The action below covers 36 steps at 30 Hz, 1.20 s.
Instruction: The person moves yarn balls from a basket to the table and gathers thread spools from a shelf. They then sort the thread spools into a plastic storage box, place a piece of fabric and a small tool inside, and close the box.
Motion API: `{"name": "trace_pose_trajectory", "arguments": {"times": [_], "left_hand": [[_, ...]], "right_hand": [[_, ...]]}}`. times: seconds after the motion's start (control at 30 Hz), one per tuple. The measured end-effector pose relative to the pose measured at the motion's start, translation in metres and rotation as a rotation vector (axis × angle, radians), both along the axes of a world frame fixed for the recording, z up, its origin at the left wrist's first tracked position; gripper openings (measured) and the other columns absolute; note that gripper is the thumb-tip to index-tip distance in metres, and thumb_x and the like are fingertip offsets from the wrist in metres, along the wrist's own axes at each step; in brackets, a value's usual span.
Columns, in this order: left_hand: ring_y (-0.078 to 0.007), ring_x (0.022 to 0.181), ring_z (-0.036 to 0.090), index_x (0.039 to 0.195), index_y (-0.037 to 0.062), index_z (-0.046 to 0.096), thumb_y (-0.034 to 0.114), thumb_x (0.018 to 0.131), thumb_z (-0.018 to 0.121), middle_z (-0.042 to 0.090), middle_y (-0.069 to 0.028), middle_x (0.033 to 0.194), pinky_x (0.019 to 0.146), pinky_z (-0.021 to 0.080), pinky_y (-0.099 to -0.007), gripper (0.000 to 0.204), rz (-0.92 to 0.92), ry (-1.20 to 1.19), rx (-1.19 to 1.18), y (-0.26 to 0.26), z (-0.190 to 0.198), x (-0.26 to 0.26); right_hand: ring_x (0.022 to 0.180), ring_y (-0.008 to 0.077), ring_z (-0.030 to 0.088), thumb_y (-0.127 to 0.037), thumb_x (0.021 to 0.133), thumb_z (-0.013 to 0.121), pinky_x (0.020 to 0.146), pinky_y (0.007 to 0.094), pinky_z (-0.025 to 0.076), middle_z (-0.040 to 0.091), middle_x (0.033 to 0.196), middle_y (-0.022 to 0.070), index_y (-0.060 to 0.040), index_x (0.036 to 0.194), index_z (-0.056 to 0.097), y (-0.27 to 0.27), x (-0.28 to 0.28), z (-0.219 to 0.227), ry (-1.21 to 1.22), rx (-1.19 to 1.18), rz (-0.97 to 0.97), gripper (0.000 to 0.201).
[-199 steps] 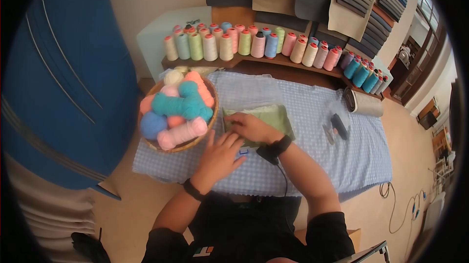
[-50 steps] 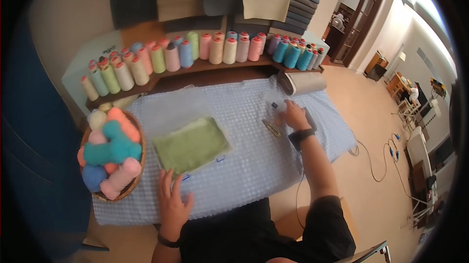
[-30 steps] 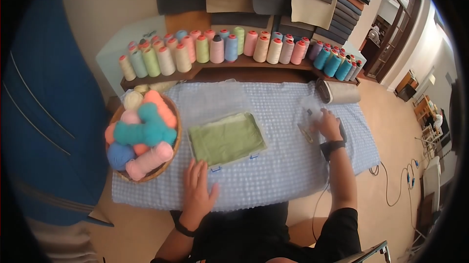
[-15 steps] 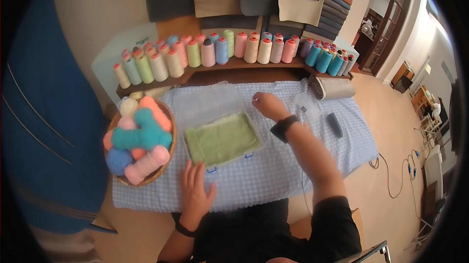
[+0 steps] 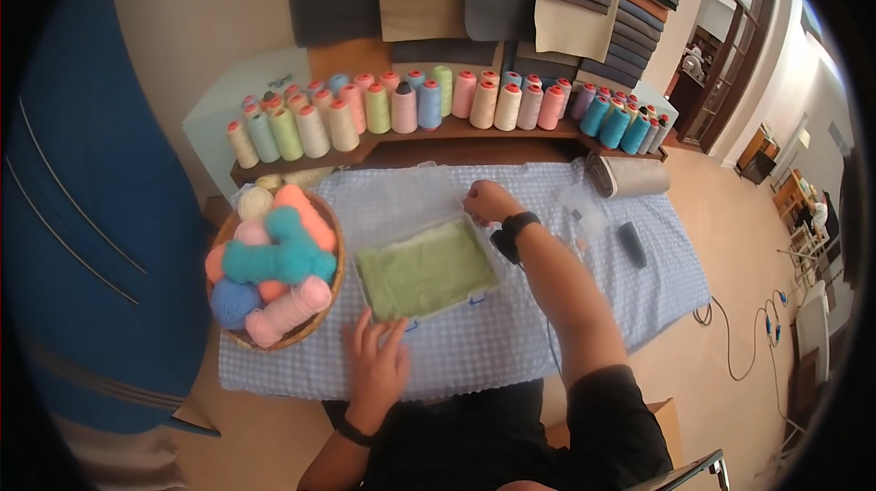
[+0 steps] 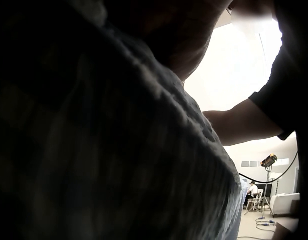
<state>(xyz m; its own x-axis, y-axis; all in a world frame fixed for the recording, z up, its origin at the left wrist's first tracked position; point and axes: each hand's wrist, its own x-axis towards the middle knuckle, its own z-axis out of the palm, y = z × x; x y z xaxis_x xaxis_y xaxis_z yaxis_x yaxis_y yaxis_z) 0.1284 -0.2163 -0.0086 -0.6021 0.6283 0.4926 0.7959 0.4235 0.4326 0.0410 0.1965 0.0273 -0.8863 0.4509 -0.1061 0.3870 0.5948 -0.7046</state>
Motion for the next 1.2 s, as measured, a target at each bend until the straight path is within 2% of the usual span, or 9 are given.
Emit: {"name": "trace_pose_trajectory", "arguments": {"times": [0.37, 0.6, 0.67, 0.73, 0.8, 0.83, 0.93, 1.03, 1.2], "left_hand": [[-0.0390, 0.146, 0.044, 0.141, 0.0055, 0.064, 0.010, 0.099, 0.066, 0.059, -0.0133, 0.122, 0.122, 0.020, -0.0762, 0.043, 0.097, 0.006, -0.001, 0.003, 0.001, 0.006], [-0.0388, 0.146, 0.044, 0.140, 0.0051, 0.065, 0.014, 0.098, 0.068, 0.059, -0.0135, 0.121, 0.123, 0.019, -0.0758, 0.043, 0.095, 0.044, -0.019, 0.002, -0.002, 0.006], [-0.0388, 0.147, 0.044, 0.139, 0.0051, 0.065, 0.016, 0.097, 0.069, 0.059, -0.0135, 0.121, 0.123, 0.019, -0.0756, 0.043, 0.096, 0.043, -0.028, 0.001, -0.002, 0.005], [-0.0388, 0.147, 0.044, 0.138, 0.0053, 0.065, 0.017, 0.096, 0.070, 0.059, -0.0133, 0.123, 0.123, 0.019, -0.0751, 0.044, 0.088, 0.056, -0.028, 0.002, -0.003, 0.004], [-0.0386, 0.147, 0.044, 0.137, 0.0056, 0.066, 0.019, 0.095, 0.072, 0.059, -0.0130, 0.125, 0.123, 0.020, -0.0746, 0.044, 0.088, 0.066, -0.027, 0.001, -0.002, 0.003], [-0.0384, 0.146, 0.044, 0.136, 0.0058, 0.066, 0.020, 0.094, 0.073, 0.060, -0.0127, 0.126, 0.123, 0.021, -0.0744, 0.045, 0.086, 0.071, -0.025, 0.002, -0.001, 0.002], [-0.0375, 0.147, 0.045, 0.135, 0.0062, 0.066, 0.022, 0.092, 0.075, 0.060, -0.0118, 0.130, 0.123, 0.023, -0.0739, 0.047, 0.086, 0.063, -0.007, 0.002, -0.001, 0.004], [-0.0367, 0.146, 0.046, 0.134, 0.0066, 0.066, 0.023, 0.090, 0.077, 0.060, -0.0109, 0.133, 0.122, 0.025, -0.0728, 0.048, 0.084, 0.060, 0.021, 0.002, 0.001, 0.004], [-0.0380, 0.143, 0.049, 0.139, 0.0053, 0.060, 0.023, 0.092, 0.076, 0.057, -0.0135, 0.140, 0.122, 0.028, -0.0699, 0.052, 0.015, 0.013, 0.095, -0.002, -0.002, 0.003]], "right_hand": [[0.062, 0.0235, 0.075, -0.010, 0.096, 0.064, 0.054, 0.0367, 0.059, 0.074, 0.082, 0.0158, 0.0056, 0.120, 0.066, 0.023, 0.042, 0.034, 0.239, 0.025, -0.149, 0.029], [0.061, 0.0220, 0.073, -0.011, 0.096, 0.065, 0.061, 0.0386, 0.058, 0.075, 0.087, 0.0154, 0.0036, 0.128, 0.068, 0.066, 0.089, 0.046, 0.330, 0.225, -0.220, 0.035], [0.071, 0.0269, 0.076, -0.014, 0.097, 0.066, 0.068, 0.0411, 0.059, 0.077, 0.090, 0.0166, 0.0002, 0.127, 0.070, 0.063, 0.110, 0.065, 0.351, 0.290, -0.290, 0.034], [0.093, 0.0419, 0.074, -0.017, 0.098, 0.065, 0.084, 0.0487, 0.058, 0.076, 0.097, 0.0225, -0.0044, 0.125, 0.071, 0.087, 0.121, 0.063, 0.455, 0.436, -0.320, 0.030], [0.093, 0.0426, 0.073, -0.017, 0.099, 0.064, 0.084, 0.0496, 0.057, 0.075, 0.098, 0.0230, -0.0053, 0.122, 0.071, 0.108, 0.141, 0.065, 0.434, 0.708, -0.394, 0.026], [0.093, 0.0427, 0.073, -0.017, 0.100, 0.063, 0.082, 0.0500, 0.056, 0.075, 0.096, 0.0233, -0.0039, 0.124, 0.070, 0.095, 0.155, 0.082, 0.426, 0.648, -0.402, 0.028], [0.081, 0.0264, 0.070, -0.014, 0.102, 0.059, 0.076, 0.0410, 0.055, 0.070, 0.084, 0.0162, -0.0003, 0.132, 0.067, 0.096, 0.182, 0.092, 0.459, 0.403, -0.403, 0.034], [0.077, 0.0204, 0.066, -0.011, 0.102, 0.057, 0.075, 0.0377, 0.055, 0.068, 0.081, 0.0123, 0.0006, 0.137, 0.066, 0.061, 0.195, 0.096, 0.437, 0.438, -0.332, 0.038], [0.075, 0.0242, 0.069, -0.010, 0.101, 0.055, 0.075, 0.0374, 0.055, 0.067, 0.078, 0.0135, 0.0007, 0.142, 0.064, -0.034, 0.189, 0.084, 0.312, 0.261, -0.151, 0.043]]}}
